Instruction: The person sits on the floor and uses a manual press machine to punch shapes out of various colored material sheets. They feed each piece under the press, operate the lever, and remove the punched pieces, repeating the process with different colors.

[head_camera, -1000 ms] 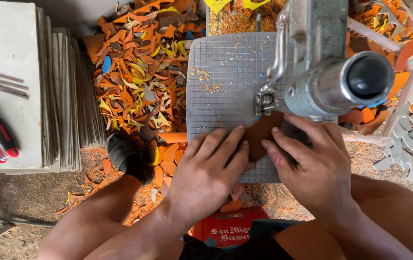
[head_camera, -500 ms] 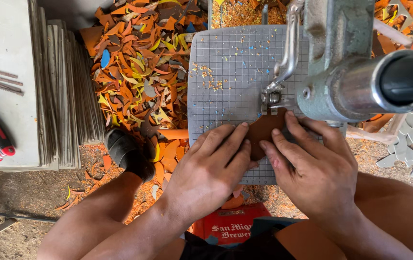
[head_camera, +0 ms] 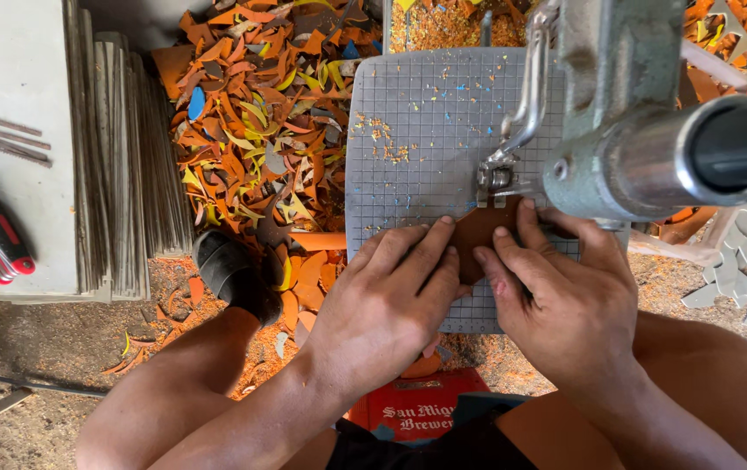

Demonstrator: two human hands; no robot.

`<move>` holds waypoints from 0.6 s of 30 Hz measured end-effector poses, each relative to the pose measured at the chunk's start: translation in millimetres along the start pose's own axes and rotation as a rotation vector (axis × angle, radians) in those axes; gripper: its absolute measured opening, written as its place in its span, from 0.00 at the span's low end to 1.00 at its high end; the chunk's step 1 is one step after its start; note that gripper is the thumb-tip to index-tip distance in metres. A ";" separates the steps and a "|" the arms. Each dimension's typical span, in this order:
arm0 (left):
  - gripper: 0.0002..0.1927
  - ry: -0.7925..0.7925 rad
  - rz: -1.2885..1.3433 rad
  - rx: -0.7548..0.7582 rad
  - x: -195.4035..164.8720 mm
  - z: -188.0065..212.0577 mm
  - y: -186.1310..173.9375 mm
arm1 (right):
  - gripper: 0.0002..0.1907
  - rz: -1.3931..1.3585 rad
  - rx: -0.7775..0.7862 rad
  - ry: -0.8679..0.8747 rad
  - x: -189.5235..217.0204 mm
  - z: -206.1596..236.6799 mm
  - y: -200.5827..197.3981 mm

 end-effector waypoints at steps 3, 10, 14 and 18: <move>0.19 -0.011 -0.005 0.010 0.0 -2.1 -1.8 | 0.13 -0.015 -0.011 0.017 0.2 0.0 0.6; 0.15 -0.041 0.035 -0.056 -2.2 -3.8 4.4 | 0.11 -0.055 0.003 0.023 -5.2 1.6 5.9; 0.15 -0.050 0.035 -0.085 -3.6 -4.8 9.9 | 0.11 -0.071 0.029 0.057 -10.7 3.8 10.1; 0.16 -0.055 -0.001 -0.099 -7.0 -5.8 14.9 | 0.11 -0.190 0.136 0.184 -16.7 3.3 15.7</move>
Point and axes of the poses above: each hand's wrist, its own z-axis away from the middle knuckle, its own y-axis out of the palm, x = y × z, the point moved 1 cm from there along -z, towards the middle knuckle, and after that the axes turned 13 degrees about z, right-handed, at the moved point
